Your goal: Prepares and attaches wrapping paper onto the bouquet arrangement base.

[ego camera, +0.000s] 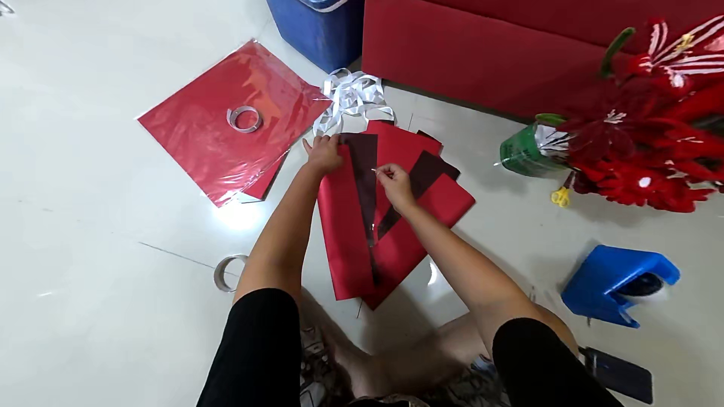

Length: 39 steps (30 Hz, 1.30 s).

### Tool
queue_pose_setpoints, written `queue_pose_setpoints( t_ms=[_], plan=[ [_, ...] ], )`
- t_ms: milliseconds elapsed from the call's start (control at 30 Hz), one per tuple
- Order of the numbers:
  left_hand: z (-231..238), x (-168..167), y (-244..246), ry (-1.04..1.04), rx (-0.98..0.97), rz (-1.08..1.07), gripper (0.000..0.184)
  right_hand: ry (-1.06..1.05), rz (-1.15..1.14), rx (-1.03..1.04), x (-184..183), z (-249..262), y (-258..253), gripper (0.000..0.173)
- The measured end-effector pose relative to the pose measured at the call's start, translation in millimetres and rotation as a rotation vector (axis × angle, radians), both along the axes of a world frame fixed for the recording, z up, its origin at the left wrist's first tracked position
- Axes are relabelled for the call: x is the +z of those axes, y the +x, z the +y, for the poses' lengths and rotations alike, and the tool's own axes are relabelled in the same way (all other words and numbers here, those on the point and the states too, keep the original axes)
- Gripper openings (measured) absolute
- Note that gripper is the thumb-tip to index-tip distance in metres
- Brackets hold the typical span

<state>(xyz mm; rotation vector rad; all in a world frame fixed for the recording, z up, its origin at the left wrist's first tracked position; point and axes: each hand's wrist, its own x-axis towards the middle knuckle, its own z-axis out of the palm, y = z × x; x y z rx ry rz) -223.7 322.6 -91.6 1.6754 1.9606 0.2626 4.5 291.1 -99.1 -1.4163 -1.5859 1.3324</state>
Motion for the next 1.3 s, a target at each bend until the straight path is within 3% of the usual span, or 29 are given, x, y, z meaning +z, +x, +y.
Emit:
queue_pose_setpoints(
  t_ms=[100, 300, 533, 867, 1000, 1100, 1133, 1300],
  plan=[
    [8.4, -4.2, -6.3, -0.015, 0.026, -0.025, 0.055, -0.036, 0.023, -0.02, -15.7, 17.8, -16.0, 0.018],
    [7.1, -11.5, -13.8, 0.102, 0.062, -0.149, 0.018, -0.176, -0.01, -0.033, -9.0, 30.1, -45.9, 0.024],
    [-10.7, -41.3, -26.7, 0.474, 0.095, -0.577, 0.012, -0.22, -0.157, 0.073, -9.0, 27.6, -61.3, 0.022],
    [-17.4, -51.5, -21.5, 0.567, 0.139, -0.761, 0.014, -0.345, -0.386, 0.304, -6.1, 24.5, -64.5, 0.023],
    [-17.7, -48.8, -16.5, 0.558, 0.198, -0.606, 0.015, -0.375, -0.443, 0.408, -9.2, 31.1, -65.9, 0.023],
    [-39.3, -35.5, 6.2, 0.531, 0.317, -0.262, 0.048, -0.378, -0.442, 0.446, -12.0, 34.4, -64.4, 0.022],
    [-53.1, -36.5, 18.6, 0.535, 0.33, -0.176, 0.05, -0.377, -0.44, 0.448, -12.4, 34.7, -64.4, 0.021],
    [-109.5, -80.1, 63.8, 0.56, 0.101, -0.003, 0.048, -0.393, -0.401, 0.462, -16.6, 37.0, -63.0, 0.022]
  ],
)
